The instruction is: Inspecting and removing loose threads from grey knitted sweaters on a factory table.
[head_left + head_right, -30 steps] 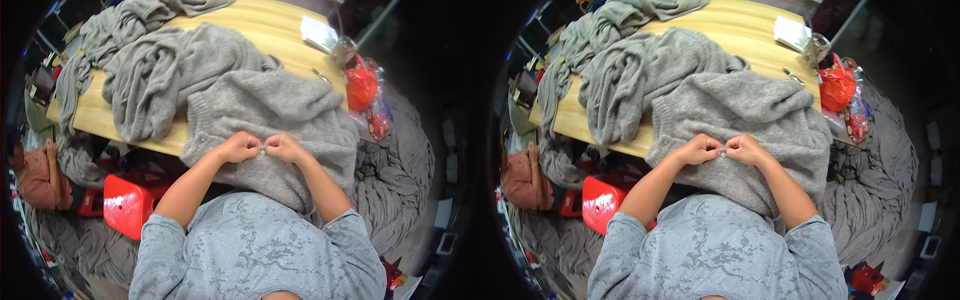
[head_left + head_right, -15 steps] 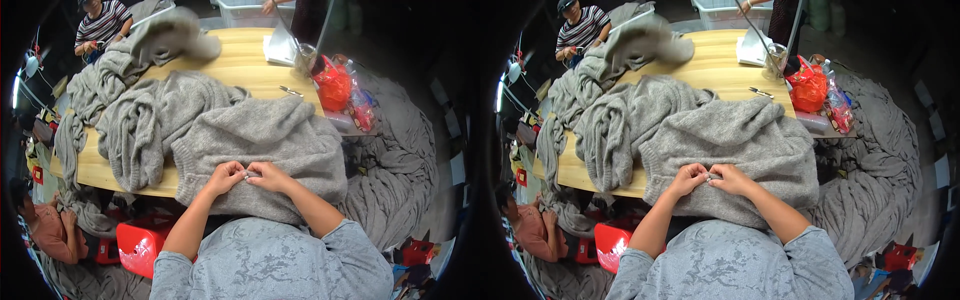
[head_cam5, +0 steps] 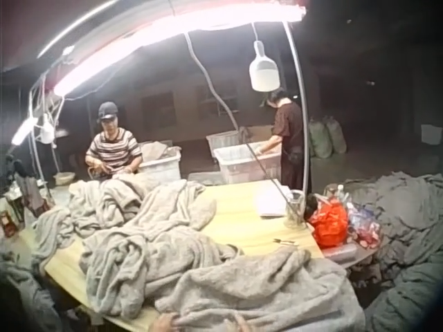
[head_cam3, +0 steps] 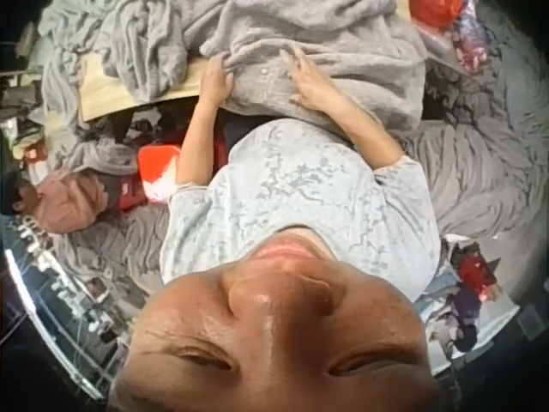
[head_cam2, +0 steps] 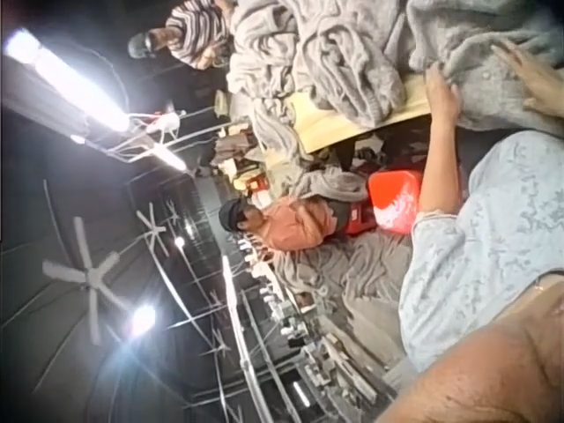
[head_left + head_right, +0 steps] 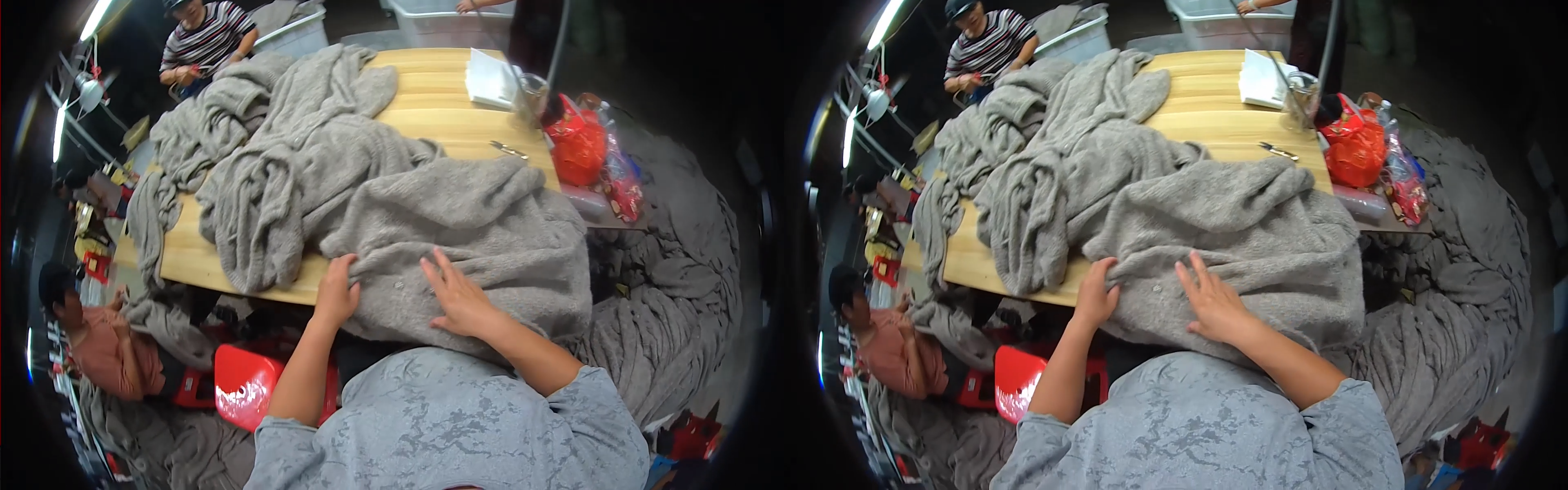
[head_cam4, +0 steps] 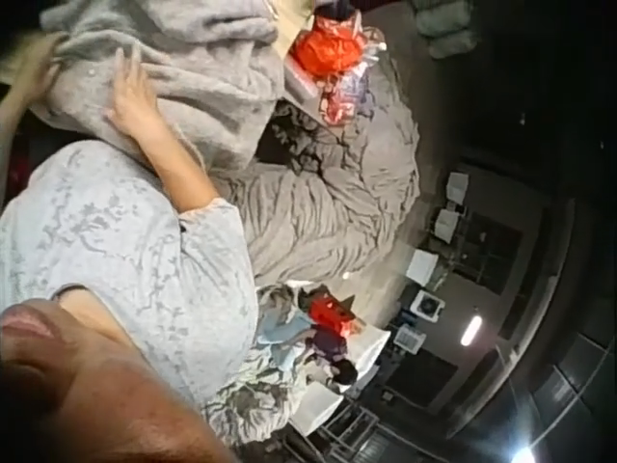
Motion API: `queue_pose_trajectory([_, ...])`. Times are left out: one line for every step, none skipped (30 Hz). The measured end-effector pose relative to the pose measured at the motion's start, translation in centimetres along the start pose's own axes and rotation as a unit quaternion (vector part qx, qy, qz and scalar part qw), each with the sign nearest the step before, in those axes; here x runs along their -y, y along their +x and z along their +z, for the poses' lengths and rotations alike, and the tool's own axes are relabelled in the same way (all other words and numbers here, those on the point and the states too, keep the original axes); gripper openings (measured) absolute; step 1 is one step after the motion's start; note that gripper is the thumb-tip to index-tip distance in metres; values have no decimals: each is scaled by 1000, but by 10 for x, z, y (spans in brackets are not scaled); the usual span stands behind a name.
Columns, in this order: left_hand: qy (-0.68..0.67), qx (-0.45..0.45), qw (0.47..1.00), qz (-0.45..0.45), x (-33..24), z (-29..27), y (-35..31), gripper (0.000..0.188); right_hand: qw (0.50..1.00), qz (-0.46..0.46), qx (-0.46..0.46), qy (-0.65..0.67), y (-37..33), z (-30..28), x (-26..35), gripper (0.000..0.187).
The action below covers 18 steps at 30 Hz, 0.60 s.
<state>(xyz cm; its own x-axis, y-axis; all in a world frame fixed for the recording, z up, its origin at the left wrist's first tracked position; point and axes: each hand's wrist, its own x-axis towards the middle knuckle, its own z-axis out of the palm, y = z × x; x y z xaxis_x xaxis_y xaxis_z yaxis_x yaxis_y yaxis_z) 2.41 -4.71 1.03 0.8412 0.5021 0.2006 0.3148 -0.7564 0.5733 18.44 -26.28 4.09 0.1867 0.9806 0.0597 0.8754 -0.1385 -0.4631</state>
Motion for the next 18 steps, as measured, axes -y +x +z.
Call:
queue_pose_trajectory([-6,-37,999,37,-8,-2,3,42,1000,16,-12,0,3,-3,5,103])
queue_pose_trajectory([-4,-39,999,37,-19,-10,4,42,999,38,-28,-2,8,-6,4,105])
queue_pose_trajectory([-219,13,974,-54,-34,-24,2,36,998,38,-43,14,12,-5,3,108])
queue_pose_trajectory([-422,71,893,-139,-53,-39,1,30,998,42,-45,14,16,-6,2,108])
queue_pose_trajectory([-477,47,877,-27,-78,-57,-8,25,995,69,-39,55,21,-9,3,107])
queue_pose_trajectory([-558,45,823,97,-100,-72,-19,31,991,91,-33,96,24,-10,8,106])
queue_pose_trajectory([-584,136,773,207,-108,-85,-22,33,983,2,-115,141,26,15,-2,91])
queue_pose_trajectory([-578,239,720,301,-120,-105,-13,31,986,-33,-77,147,31,13,13,65])
queue_pose_trajectory([-610,259,668,340,-126,-111,-11,29,984,-68,-23,165,37,24,25,44])
queue_pose_trajectory([-605,260,652,376,-114,-121,-8,27,957,-89,157,229,42,-9,59,36])
queue_pose_trajectory([-626,258,641,361,-99,-126,-8,26,926,-153,152,310,43,3,77,33])
queue_pose_trajectory([-716,58,660,218,-105,-120,-25,26,831,-252,102,486,38,-7,98,26])
queue_pose_trajectory([-680,19,704,205,-121,-124,-11,26,797,-289,7,531,39,5,116,26])
queue_pose_trajectory([-649,-17,750,125,-123,-128,-1,28,802,-281,-13,527,38,8,113,26])
queue_pose_trajectory([-666,-12,739,98,-110,-129,12,27,803,-239,34,545,35,-8,117,27])
queue_pose_trajectory([-683,-5,727,69,-89,-125,31,27,800,-195,79,562,34,-21,115,27])
queue_pose_trajectory([-667,-13,745,-3,-61,-114,47,27,857,-118,154,477,36,-43,91,33])
queue_pose_trajectory([-644,-27,761,-75,-35,-103,53,28,892,-40,231,386,39,-73,60,39])
